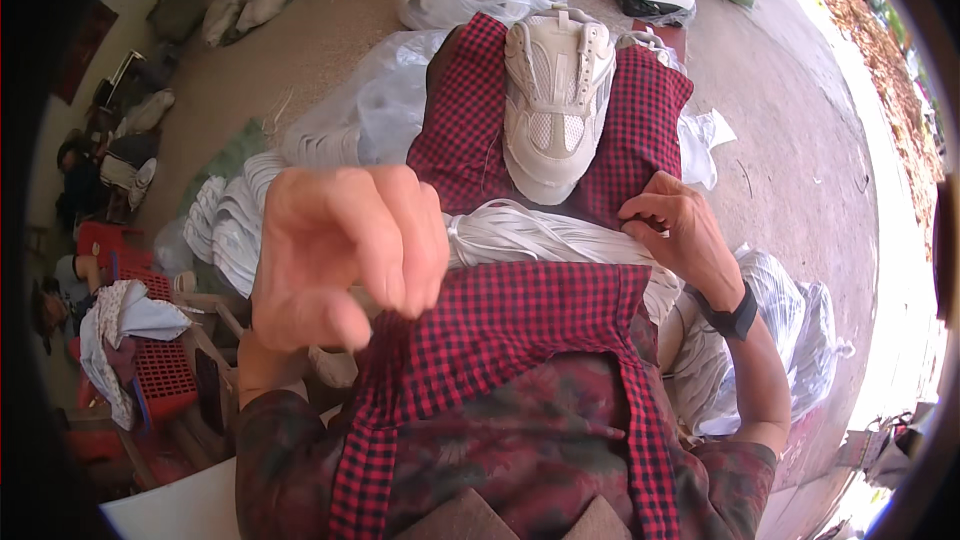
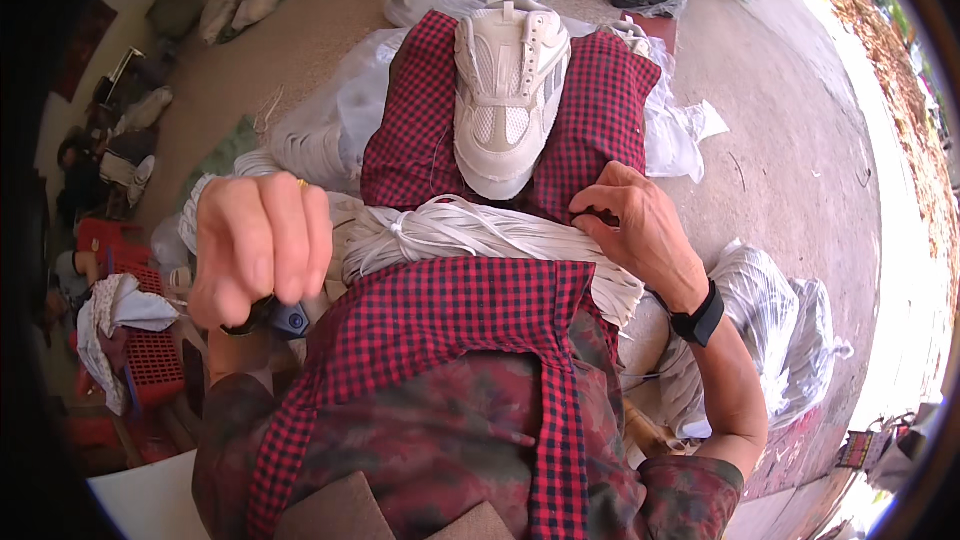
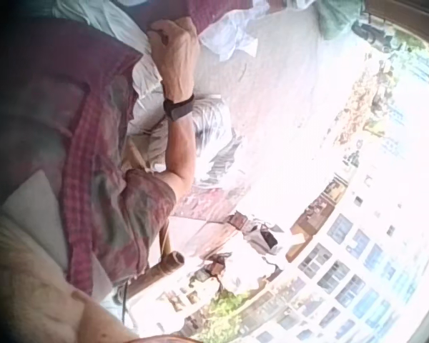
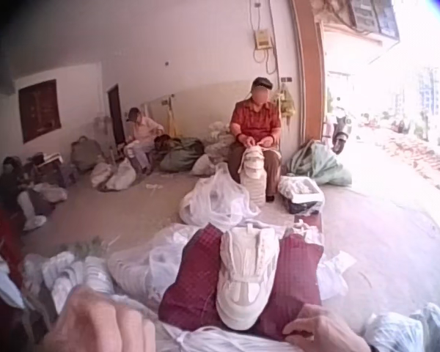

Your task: Lacing a white sneaker in a shoe assembly workshop.

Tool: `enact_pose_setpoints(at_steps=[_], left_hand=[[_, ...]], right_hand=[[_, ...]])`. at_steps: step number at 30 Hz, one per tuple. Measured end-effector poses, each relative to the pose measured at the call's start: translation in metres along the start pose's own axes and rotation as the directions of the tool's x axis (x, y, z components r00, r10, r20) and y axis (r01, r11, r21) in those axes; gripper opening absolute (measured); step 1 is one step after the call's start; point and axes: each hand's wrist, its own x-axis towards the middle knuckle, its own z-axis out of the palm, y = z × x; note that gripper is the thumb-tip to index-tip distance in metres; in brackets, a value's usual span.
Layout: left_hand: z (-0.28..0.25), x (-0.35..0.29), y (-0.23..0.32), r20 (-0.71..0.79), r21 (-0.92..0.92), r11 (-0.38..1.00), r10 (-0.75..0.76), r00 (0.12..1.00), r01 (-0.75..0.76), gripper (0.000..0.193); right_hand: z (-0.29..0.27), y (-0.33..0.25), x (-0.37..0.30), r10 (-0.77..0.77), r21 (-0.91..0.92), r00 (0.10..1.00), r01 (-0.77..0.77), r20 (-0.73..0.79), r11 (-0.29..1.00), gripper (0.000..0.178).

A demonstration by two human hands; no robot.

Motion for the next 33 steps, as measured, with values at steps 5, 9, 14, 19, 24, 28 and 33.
enact_pose_setpoints(at_steps=[5,9,14,19,24,28,33], left_hand=[[-0.039,-0.02,-0.023,-0.184,0.184,0.973,-0.104,0.977,0.138,0.026],[-0.047,-0.006,-0.054,-0.207,0.328,0.913,-0.181,0.962,0.242,0.016],[-0.035,0.02,-0.091,-0.263,0.431,0.831,-0.257,0.93,0.352,0.013],[-0.019,0.043,-0.107,-0.074,0.688,0.695,-0.221,0.973,0.21,0.017],[-0.008,0.068,-0.121,0.138,0.528,0.786,-0.452,0.881,0.321,0.03],[-0.028,0.056,-0.102,0.072,0.334,0.833,-0.489,0.869,0.441,0.03],[-0.046,0.051,-0.053,0.055,-0.084,0.913,-0.395,0.917,0.399,0.034]], right_hand=[[0.0,0.001,-0.007,-0.087,-0.031,0.996,0.087,0.006,0.996,0.015],[0.0,0.003,-0.006,-0.105,-0.068,0.993,0.108,0.051,0.992,0.011],[0.001,-0.003,-0.004,-0.037,-0.034,0.997,0.04,0.068,0.999,0.013],[-0.008,-0.005,0.004,0.118,0.366,0.99,-0.081,-0.082,0.927,0.014],[-0.024,-0.035,0.008,0.078,0.343,0.986,-0.022,-0.148,0.939,0.011],[-0.092,0.009,0.007,-0.011,-0.2,0.648,-0.218,-0.762,0.955,0.012],[-0.171,0.145,-0.054,-0.214,-0.36,0.341,-0.458,-0.916,0.813,0.022]])
